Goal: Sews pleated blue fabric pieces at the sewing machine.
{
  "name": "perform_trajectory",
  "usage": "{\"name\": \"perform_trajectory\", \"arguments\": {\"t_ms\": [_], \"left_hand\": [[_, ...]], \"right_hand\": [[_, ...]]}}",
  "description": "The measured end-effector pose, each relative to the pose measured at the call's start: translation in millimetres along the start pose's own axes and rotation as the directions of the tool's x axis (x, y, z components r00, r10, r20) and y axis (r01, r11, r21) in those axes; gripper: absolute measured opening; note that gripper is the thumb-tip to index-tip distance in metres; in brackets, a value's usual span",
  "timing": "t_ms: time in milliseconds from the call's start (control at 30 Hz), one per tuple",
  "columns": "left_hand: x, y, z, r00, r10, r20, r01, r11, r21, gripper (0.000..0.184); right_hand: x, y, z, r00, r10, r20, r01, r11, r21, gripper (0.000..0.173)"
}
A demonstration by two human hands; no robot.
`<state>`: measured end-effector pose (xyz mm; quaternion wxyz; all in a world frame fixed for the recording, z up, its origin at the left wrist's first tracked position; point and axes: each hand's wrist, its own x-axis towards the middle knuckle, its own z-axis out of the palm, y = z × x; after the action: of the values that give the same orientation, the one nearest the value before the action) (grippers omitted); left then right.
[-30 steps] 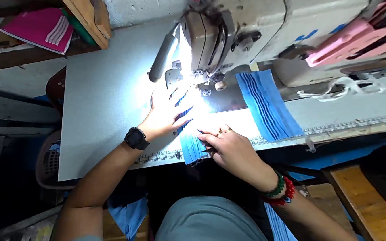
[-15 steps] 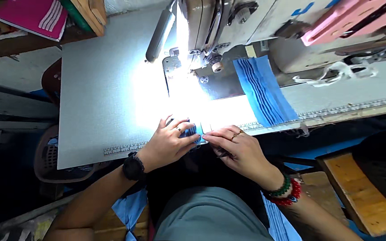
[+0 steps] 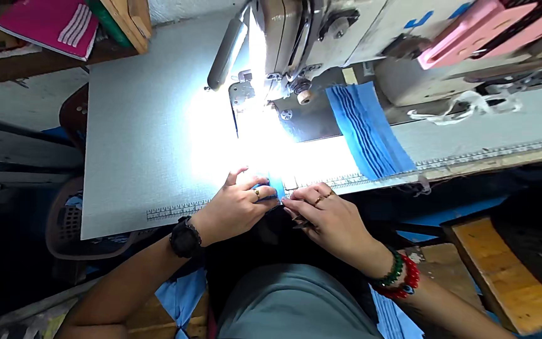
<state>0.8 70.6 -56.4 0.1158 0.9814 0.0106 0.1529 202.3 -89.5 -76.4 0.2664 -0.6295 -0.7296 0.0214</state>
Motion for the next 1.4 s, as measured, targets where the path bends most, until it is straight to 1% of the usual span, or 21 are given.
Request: {"name": "perform_trajectory", "arguments": {"t_ms": [133,200,367,467,600,700,767,867,1000,1067,1100,1133,1167,1200,1233,1267,1300,1333,1367,1400], "left_hand": [[5,-7,-3,1.0,-0.013,0.013,0.013,1.0,-0.01,0.026],[10,-16,-5,1.0,-0.014,0.017,0.014,1.0,0.0,0.027],[24,-45,-10,1.0,-0.021,0.02,0.021,1.0,-0.001,0.028],[32,-62,-10,0.999,-0.037,0.007,0.037,0.999,-0.02,0.026],[43,-83,-16,0.997,-0.062,0.043,0.064,0.997,-0.034,0.026],[49,-102,-15,0.998,-0.061,-0.004,0.061,0.998,-0.035,0.023],[54,-115,-15,0.997,-0.08,-0.006,0.08,0.997,-0.023,0.024],[61,-133,-15,0.992,-0.122,-0.014,0.122,0.992,-0.008,0.026],[71,-150,-17,0.991,-0.12,-0.058,0.121,0.992,0.018,0.026],[76,-156,-21,0.982,-0.165,-0.09,0.164,0.986,-0.02,0.022],[80,-158,-24,0.965,-0.241,-0.101,0.236,0.97,-0.059,0.022],[84,-162,-26,0.928,-0.349,-0.13,0.341,0.937,-0.079,0.025],[89,-168,-27,0.863,-0.477,-0.167,0.468,0.879,-0.09,0.031],[95,-177,-25,0.765,-0.614,-0.195,0.611,0.787,-0.079,0.043],[102,-187,-23,0.654,-0.73,-0.2,0.732,0.677,-0.077,0.058],[112,-190,-24,0.55,-0.815,-0.183,0.818,0.569,-0.078,0.072],[123,-187,-25,0.489,-0.856,-0.164,0.861,0.504,-0.062,0.08],[135,-178,-25,0.478,-0.866,-0.146,0.871,0.488,-0.045,0.079],[145,-167,-25,0.497,-0.858,-0.13,0.862,0.505,-0.04,0.069],[152,-154,-27,0.521,-0.841,-0.145,0.836,0.537,-0.113,0.055]], "right_hand": [[10,-3,-6,0.998,-0.009,0.059,0.012,0.998,-0.061,0.027],[20,-1,-7,0.998,-0.01,0.062,0.015,0.996,-0.089,0.028],[52,13,-5,0.996,-0.025,0.083,0.036,0.99,-0.134,0.023],[70,22,-5,0.995,-0.042,0.086,0.056,0.985,-0.16,0.023],[94,33,-3,0.995,-0.048,0.083,0.064,0.977,-0.202,0.022],[110,42,-1,0.996,-0.039,0.086,0.056,0.977,-0.208,0.018],[118,48,2,0.997,-0.042,0.058,0.053,0.981,-0.188,0.016],[122,53,3,0.998,-0.007,0.068,0.019,0.984,-0.176,0.021],[109,41,-5,0.993,0.103,0.062,-0.089,0.977,-0.195,0.016],[93,34,-12,0.985,0.162,0.057,-0.15,0.973,-0.172,0.015],[84,32,-17,0.978,0.193,0.072,-0.182,0.973,-0.14,0.019],[75,30,-21,0.97,0.224,0.09,-0.215,0.971,-0.102,0.026],[67,29,-24,0.961,0.252,0.112,-0.246,0.967,-0.067,0.033],[60,27,-27,0.952,0.272,0.143,-0.268,0.962,-0.045,0.038],[56,25,-29,0.946,0.278,0.168,-0.278,0.96,-0.029,0.039],[53,24,-30,0.943,0.275,0.189,-0.278,0.961,-0.012,0.036],[51,22,-29,0.944,0.261,0.2,-0.267,0.964,0.006,0.031],[52,21,-28,0.95,0.243,0.197,-0.252,0.967,0.022,0.027],[53,19,-26,0.955,0.229,0.19,-0.239,0.97,0.03,0.025],[55,17,-24,0.958,0.222,0.182,-0.232,0.972,0.036,0.024]]}}
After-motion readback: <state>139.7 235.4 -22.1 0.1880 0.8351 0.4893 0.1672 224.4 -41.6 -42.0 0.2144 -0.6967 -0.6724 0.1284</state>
